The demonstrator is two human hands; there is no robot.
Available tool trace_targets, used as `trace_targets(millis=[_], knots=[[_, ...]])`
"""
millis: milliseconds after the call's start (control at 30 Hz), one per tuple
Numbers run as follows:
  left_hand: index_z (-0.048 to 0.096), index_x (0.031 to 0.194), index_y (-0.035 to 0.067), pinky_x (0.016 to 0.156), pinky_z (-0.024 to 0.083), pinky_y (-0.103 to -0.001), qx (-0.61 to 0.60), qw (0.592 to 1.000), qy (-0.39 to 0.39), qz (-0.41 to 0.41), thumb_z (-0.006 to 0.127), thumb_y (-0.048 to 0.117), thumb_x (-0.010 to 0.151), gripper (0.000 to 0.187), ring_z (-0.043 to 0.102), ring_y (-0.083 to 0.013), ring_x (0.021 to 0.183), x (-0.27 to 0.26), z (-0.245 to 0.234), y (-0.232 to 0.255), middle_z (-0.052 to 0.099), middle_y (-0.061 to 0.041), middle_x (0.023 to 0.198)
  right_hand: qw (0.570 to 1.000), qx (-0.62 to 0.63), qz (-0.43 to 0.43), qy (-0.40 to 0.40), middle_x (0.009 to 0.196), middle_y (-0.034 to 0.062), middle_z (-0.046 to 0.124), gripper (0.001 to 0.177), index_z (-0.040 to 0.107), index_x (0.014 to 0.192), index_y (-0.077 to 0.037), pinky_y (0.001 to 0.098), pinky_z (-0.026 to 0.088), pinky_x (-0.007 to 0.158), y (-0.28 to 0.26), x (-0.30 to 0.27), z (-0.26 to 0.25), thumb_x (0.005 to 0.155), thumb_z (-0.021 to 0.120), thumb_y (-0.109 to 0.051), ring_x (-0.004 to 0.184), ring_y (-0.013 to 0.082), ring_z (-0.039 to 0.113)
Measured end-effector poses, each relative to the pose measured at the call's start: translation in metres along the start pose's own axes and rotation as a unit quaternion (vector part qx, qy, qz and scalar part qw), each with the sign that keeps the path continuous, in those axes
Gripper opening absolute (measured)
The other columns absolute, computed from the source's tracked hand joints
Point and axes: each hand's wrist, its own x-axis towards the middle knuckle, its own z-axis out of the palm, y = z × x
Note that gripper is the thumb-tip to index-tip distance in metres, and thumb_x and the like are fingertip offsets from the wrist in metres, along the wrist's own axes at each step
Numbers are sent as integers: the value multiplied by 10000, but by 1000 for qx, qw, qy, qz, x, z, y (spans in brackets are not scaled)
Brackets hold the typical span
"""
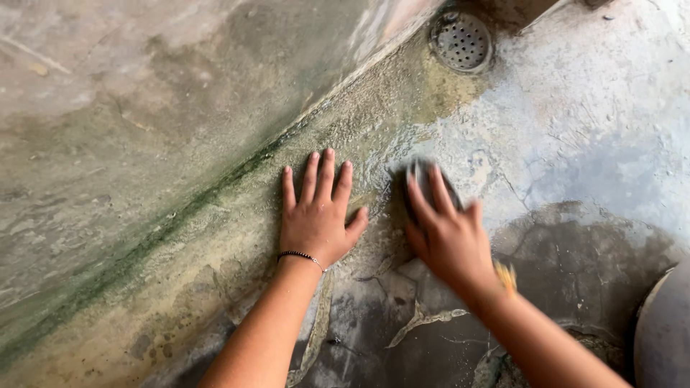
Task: The person scrubs a concrete floor and wall edge using a scrub pad and a brush.
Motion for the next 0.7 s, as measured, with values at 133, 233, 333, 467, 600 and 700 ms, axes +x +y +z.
trace_targets(millis=[133, 233, 333, 467, 600, 700], knots=[[395, 1507, 135, 1175, 101, -646, -6, 1000, 18, 5, 403, 524, 971, 663, 231, -346, 1492, -1, 4, -1, 282, -162, 1605, 963, 168, 125, -168, 1659, 124, 322, 676, 453, 1542, -250, 453, 528, 794, -32, -44, -16, 907, 630, -398, 928, 394, 533], [418, 1504, 140, 1185, 118, -647, 3, 1000, 28, 10, 389, 452, 1020, 577, 249, -344, 1496, -2, 3, 0, 292, -151, 1608, 987, 114, 79, -79, 1646, 101, 346, 651, 464, 1519, -237, 487, 523, 820, -33, -17, -10, 907, 625, -390, 1133, 349, 566], [439, 1497, 140, 1184, 124, -637, -1, 999, 31, 13, 401, 387, 1007, 549, 254, -348, 1490, -3, 3, 1, 298, -143, 1609, 984, 151, 86, 39, 1602, 144, 375, 593, 491, 1507, -221, 538, 516, 897, -24, 29, -1, 951, 626, -376, 873, 411, 550], [434, 1501, 147, 1192, 120, -621, 16, 999, 27, 11, 414, 340, 987, 549, 253, -331, 1496, -3, -1, 0, 300, -133, 1615, 975, 180, 125, -36, 1610, 97, 368, 619, 471, 1465, -253, 500, 523, 653, -23, 37, -6, 880, 636, -367, 982, 529, 523], [422, 1501, 149, 1193, 111, -610, -5, 1000, 19, 4, 395, 360, 992, 552, 228, -327, 1501, -3, -1, 0, 289, -135, 1614, 994, 100, 44, 20, 1563, 133, 409, 688, 454, 1497, -243, 504, 576, 786, -34, -27, -14, 861, 638, -432, 860, 352, 593], [412, 1511, 152, 1192, 106, -615, 2, 1000, 23, 9, 376, 368, 1000, 557, 217, -328, 1498, -1, 5, -2, 279, -132, 1617, 990, 103, 77, -56, 1577, 93, 452, 652, 481, 1472, -315, 345, 559, 511, -35, -52, -19, 849, 641, -422, 805, 376, 558]])
